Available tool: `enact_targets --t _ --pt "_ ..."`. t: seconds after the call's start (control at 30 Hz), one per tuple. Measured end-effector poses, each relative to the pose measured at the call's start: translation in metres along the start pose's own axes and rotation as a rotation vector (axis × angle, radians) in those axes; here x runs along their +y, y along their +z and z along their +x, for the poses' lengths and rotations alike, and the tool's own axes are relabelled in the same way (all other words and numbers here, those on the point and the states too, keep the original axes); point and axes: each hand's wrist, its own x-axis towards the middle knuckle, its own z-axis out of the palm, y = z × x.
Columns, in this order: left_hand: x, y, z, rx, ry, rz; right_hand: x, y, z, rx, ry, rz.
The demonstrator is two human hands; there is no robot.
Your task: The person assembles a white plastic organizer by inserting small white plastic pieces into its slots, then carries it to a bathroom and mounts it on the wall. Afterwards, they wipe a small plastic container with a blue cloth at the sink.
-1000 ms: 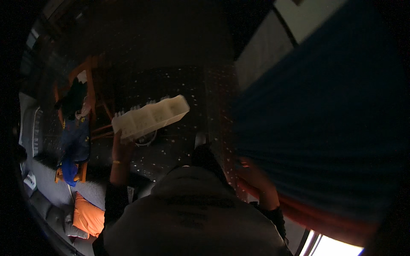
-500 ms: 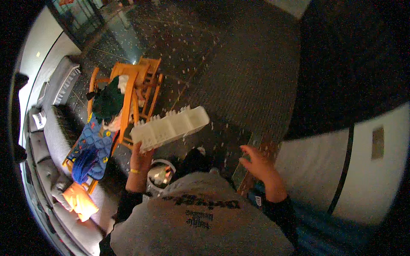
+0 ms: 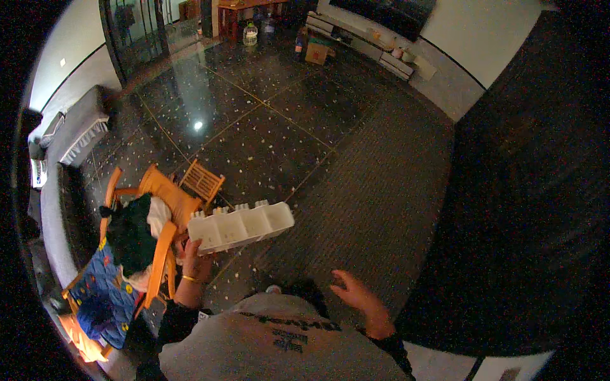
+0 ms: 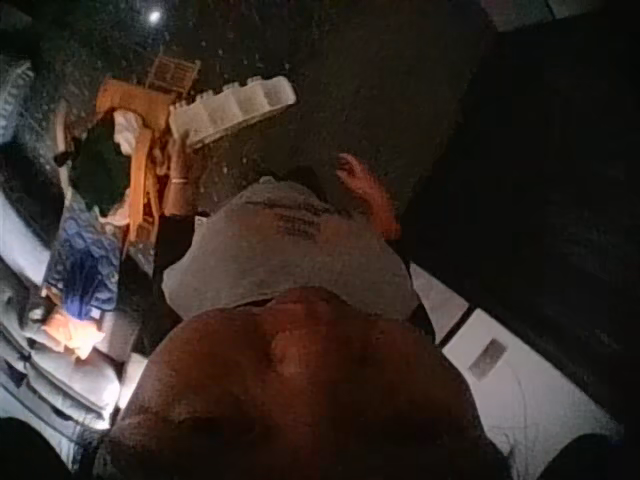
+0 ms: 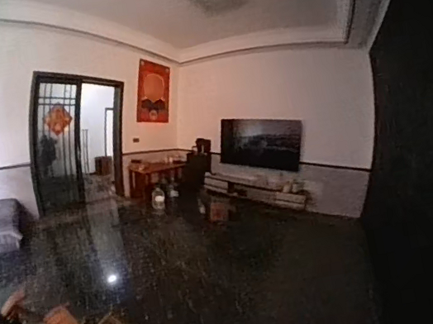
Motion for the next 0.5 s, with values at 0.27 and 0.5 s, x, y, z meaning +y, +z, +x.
enact_targets --t 0.27,0.5 --pt "-0.001 0.158 0.204 -0.089 -0.124 -0.149 0.042 -0.113 0.191 -0.109 0.356 0.023" --pt "0.046 0.182 0.332 0.015 0.132 -0.194 -0.083 -0.214 0.451 -0.154 -0.049 -0.272"
